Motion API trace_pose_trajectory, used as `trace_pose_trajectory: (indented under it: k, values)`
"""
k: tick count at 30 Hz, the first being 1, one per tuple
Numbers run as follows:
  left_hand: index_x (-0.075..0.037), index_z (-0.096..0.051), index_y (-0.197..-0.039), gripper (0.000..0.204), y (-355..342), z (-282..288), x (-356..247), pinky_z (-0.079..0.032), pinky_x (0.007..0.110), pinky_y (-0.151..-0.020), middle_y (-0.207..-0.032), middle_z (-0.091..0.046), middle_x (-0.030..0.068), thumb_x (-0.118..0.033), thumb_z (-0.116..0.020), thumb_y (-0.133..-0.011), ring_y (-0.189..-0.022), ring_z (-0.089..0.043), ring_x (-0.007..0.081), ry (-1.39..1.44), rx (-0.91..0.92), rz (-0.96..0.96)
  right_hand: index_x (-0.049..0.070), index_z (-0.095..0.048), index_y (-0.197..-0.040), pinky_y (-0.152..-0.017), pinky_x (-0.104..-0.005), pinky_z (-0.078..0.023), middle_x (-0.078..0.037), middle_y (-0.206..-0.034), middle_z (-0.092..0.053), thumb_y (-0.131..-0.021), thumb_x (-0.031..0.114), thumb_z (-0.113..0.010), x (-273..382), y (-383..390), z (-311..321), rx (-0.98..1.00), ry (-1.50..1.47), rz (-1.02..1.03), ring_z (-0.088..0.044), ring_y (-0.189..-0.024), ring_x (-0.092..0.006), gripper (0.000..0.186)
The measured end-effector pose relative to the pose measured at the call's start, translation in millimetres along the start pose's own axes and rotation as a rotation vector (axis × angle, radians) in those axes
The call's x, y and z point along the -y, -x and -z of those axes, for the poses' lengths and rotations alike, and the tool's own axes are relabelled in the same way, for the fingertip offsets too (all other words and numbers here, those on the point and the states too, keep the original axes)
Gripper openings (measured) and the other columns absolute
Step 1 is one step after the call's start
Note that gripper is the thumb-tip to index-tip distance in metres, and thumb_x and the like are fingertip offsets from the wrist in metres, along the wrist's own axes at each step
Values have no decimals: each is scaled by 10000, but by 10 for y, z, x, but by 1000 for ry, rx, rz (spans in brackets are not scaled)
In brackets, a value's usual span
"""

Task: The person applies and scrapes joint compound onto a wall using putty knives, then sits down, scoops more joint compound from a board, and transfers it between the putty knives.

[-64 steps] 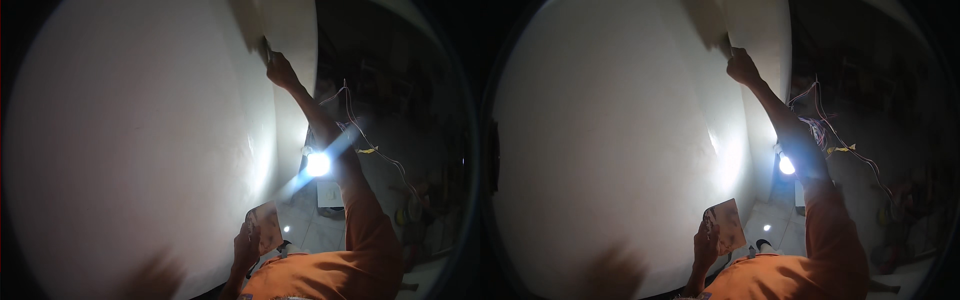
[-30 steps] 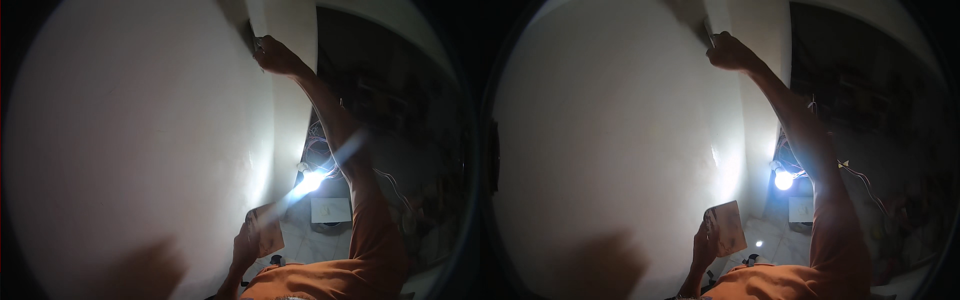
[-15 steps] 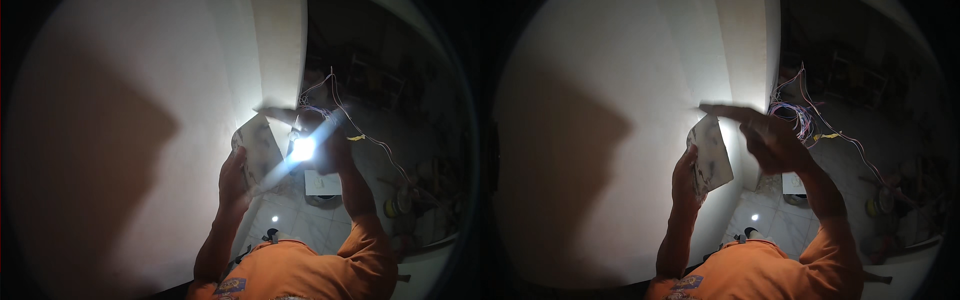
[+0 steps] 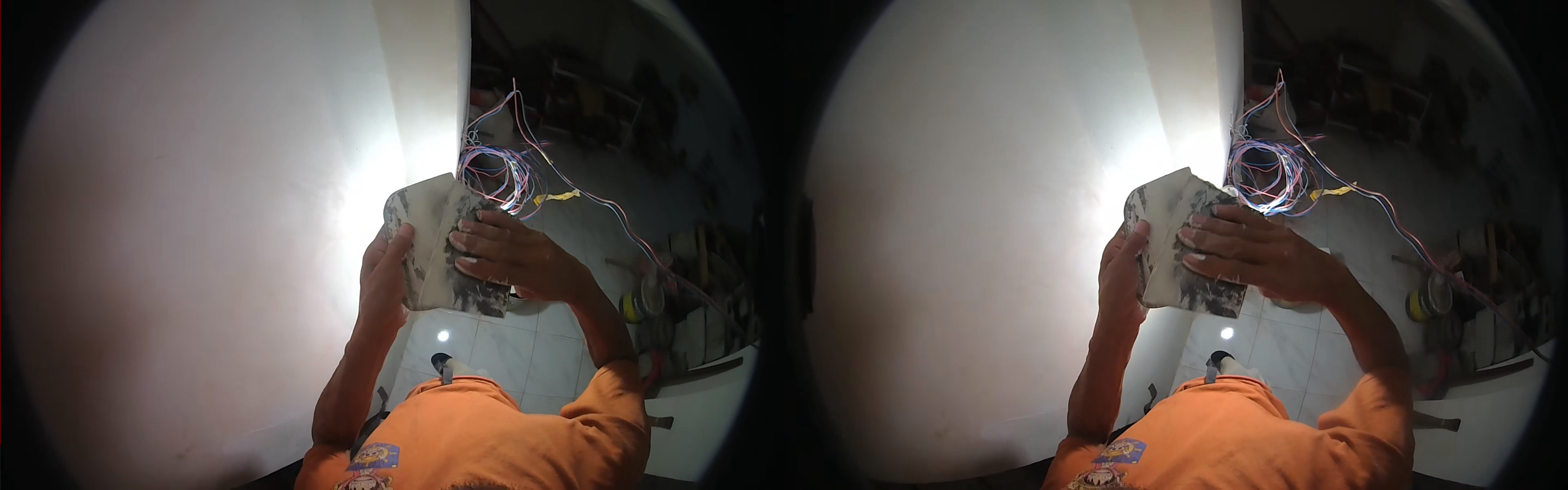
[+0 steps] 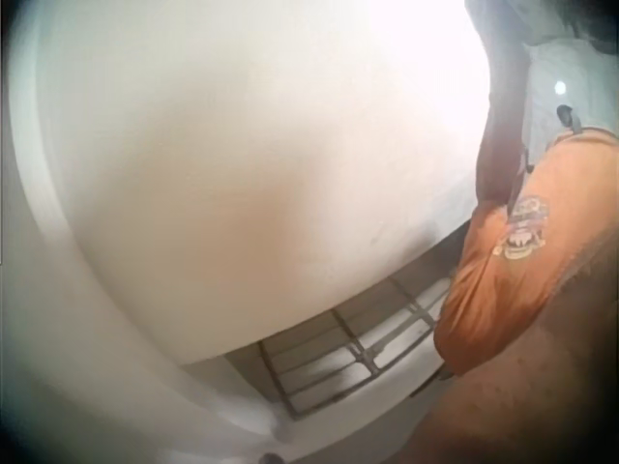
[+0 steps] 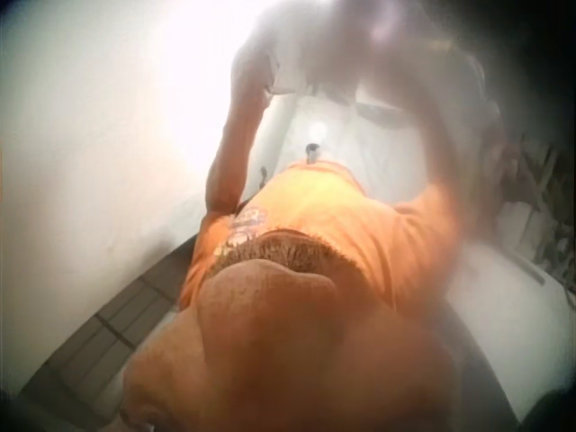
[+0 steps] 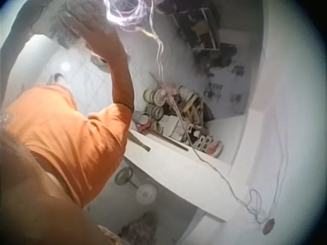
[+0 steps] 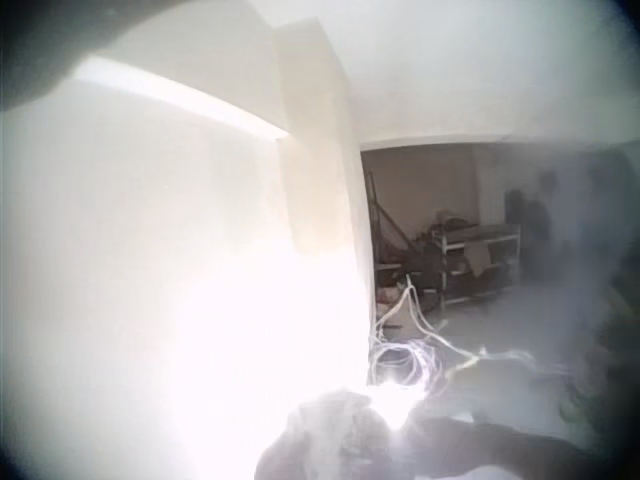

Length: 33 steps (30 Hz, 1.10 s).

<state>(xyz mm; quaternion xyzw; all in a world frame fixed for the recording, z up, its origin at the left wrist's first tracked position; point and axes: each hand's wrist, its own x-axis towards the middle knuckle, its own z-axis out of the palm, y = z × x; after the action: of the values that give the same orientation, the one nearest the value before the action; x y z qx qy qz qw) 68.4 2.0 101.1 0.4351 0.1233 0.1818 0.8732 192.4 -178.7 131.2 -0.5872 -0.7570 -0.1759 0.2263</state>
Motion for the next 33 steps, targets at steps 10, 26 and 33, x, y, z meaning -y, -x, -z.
trace_pose_trajectory:
  k: [10, 26, 33]
  values:
    - [38, -437, -1258, 425, -201, 24, -235, -483, 315, -851, -1125, -570, 128, -268, -448, -964, -990, -580, 187, -188, -119, -447, 51, -576, -1191, -710, -285, -470, -70, -931, -633, -857, -6, -516, -352, 822, -546, -151, -519, -996, -577, -775, -139, 343]
    - [100, -368, -1191, 379, -168, -63, 179, -495, 333, -678, -905, -603, 200, -168, -450, -936, -767, -622, 277, -1063, -451, -893, -11, -548, -897, -666, -311, -426, -65, -739, -563, -915, 206, -492, 300, 189, -1032, -594, -397, -937, -508, -674, -150, 225]
    - [12, -558, -1089, 278, -160, 52, 198, -516, 302, -636, -920, -650, 114, -107, -558, -838, -728, -640, 236, -1458, -232, -1055, -14, -543, -900, -677, -335, -433, -136, -779, -585, -898, 204, -497, 351, 58, -970, -594, -715, -1189, -550, -699, -250, 223]
